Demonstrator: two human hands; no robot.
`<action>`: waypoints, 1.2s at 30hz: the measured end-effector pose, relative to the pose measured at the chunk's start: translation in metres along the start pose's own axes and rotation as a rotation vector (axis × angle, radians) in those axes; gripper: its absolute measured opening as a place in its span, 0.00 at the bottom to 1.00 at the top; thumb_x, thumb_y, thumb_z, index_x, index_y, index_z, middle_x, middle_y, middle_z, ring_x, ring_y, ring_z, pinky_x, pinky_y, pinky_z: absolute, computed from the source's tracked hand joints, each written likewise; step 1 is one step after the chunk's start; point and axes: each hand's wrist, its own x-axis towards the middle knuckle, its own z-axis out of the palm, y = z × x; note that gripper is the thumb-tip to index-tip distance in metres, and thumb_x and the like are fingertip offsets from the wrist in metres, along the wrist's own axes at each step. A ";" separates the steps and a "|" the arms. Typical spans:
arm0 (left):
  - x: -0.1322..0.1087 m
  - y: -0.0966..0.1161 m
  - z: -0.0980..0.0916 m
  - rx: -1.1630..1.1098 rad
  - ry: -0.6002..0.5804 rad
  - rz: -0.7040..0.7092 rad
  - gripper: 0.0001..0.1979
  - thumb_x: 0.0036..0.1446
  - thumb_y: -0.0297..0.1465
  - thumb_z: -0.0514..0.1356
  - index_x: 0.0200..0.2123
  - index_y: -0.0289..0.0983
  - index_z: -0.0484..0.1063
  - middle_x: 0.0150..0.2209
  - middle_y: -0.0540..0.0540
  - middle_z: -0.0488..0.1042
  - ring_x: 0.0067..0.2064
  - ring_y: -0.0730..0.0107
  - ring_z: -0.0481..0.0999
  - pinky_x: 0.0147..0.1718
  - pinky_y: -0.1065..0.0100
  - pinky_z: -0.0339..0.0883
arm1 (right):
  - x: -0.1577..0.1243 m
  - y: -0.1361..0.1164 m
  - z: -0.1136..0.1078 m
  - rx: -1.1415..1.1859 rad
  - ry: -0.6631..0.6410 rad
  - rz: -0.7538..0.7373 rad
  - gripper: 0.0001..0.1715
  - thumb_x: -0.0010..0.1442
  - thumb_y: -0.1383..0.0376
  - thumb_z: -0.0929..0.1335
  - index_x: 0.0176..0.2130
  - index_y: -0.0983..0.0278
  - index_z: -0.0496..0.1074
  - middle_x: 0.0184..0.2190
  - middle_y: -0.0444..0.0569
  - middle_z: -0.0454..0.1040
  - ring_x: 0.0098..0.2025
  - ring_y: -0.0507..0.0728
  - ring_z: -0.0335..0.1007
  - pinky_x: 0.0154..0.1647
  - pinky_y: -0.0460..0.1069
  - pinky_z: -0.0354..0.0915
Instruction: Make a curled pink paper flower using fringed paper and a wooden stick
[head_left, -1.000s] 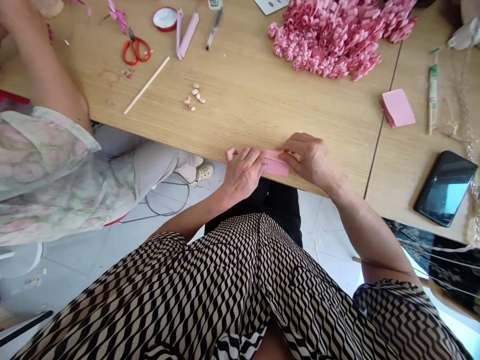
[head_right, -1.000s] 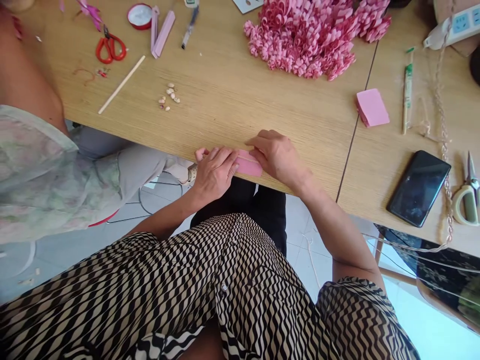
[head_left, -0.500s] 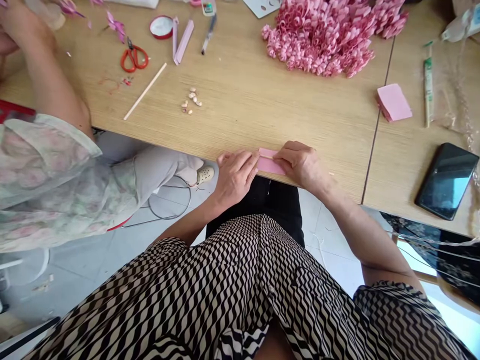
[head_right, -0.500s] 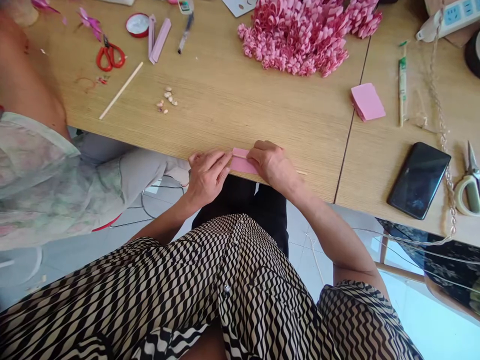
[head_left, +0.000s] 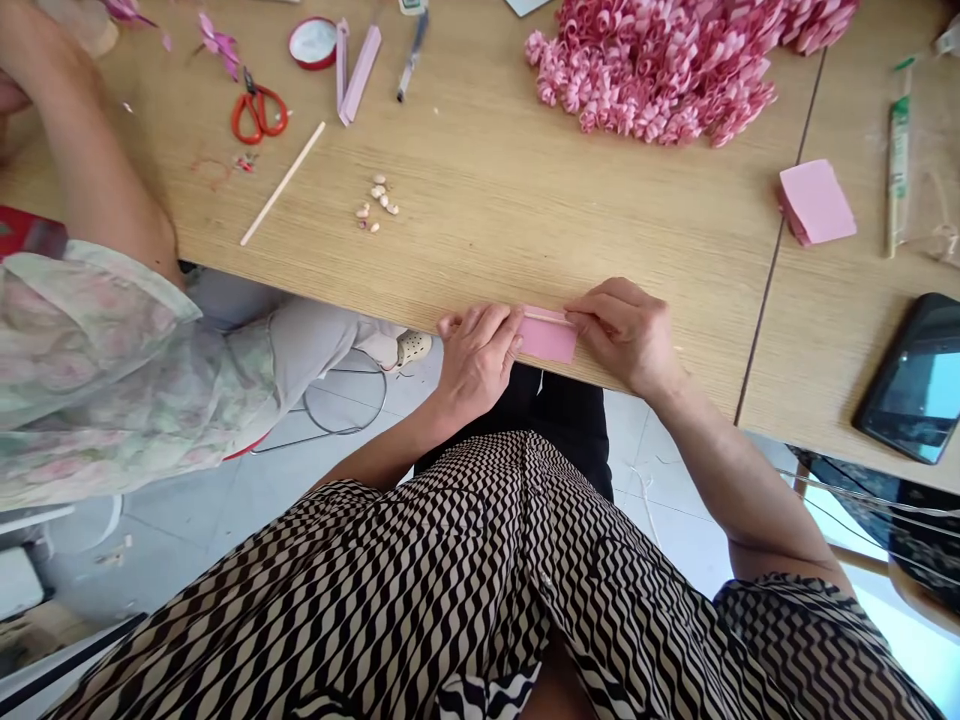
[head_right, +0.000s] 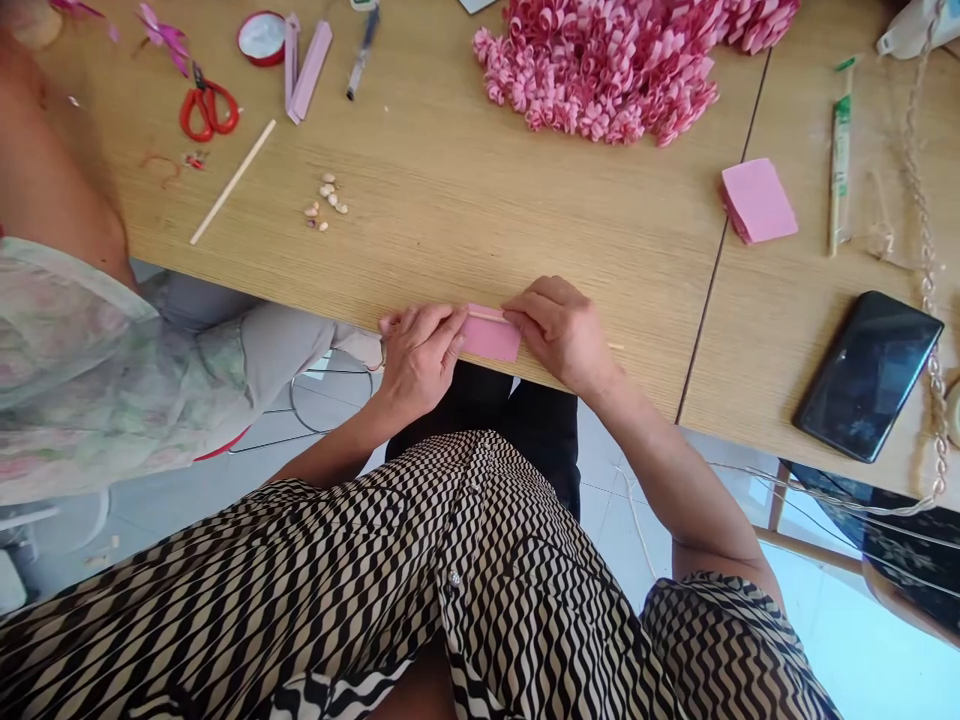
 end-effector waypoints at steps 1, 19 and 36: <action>0.002 0.000 0.000 0.001 -0.001 -0.004 0.20 0.69 0.36 0.47 0.57 0.37 0.69 0.49 0.40 0.75 0.48 0.57 0.69 0.47 0.55 0.52 | -0.001 0.001 0.001 -0.025 0.006 0.001 0.11 0.65 0.63 0.65 0.38 0.61 0.77 0.34 0.49 0.76 0.37 0.55 0.71 0.38 0.53 0.68; 0.007 -0.006 -0.004 -0.001 -0.035 0.050 0.18 0.69 0.35 0.47 0.56 0.39 0.69 0.49 0.41 0.75 0.49 0.57 0.70 0.45 0.55 0.51 | -0.003 0.003 0.005 -0.193 0.188 0.064 0.11 0.66 0.62 0.63 0.37 0.60 0.74 0.32 0.47 0.73 0.37 0.56 0.68 0.41 0.56 0.66; 0.004 -0.011 -0.007 -0.030 -0.066 0.066 0.18 0.69 0.36 0.48 0.57 0.41 0.68 0.48 0.41 0.74 0.49 0.57 0.69 0.47 0.53 0.52 | -0.003 -0.004 0.003 -0.140 0.216 0.126 0.12 0.67 0.60 0.61 0.38 0.58 0.73 0.34 0.49 0.72 0.40 0.58 0.68 0.46 0.61 0.66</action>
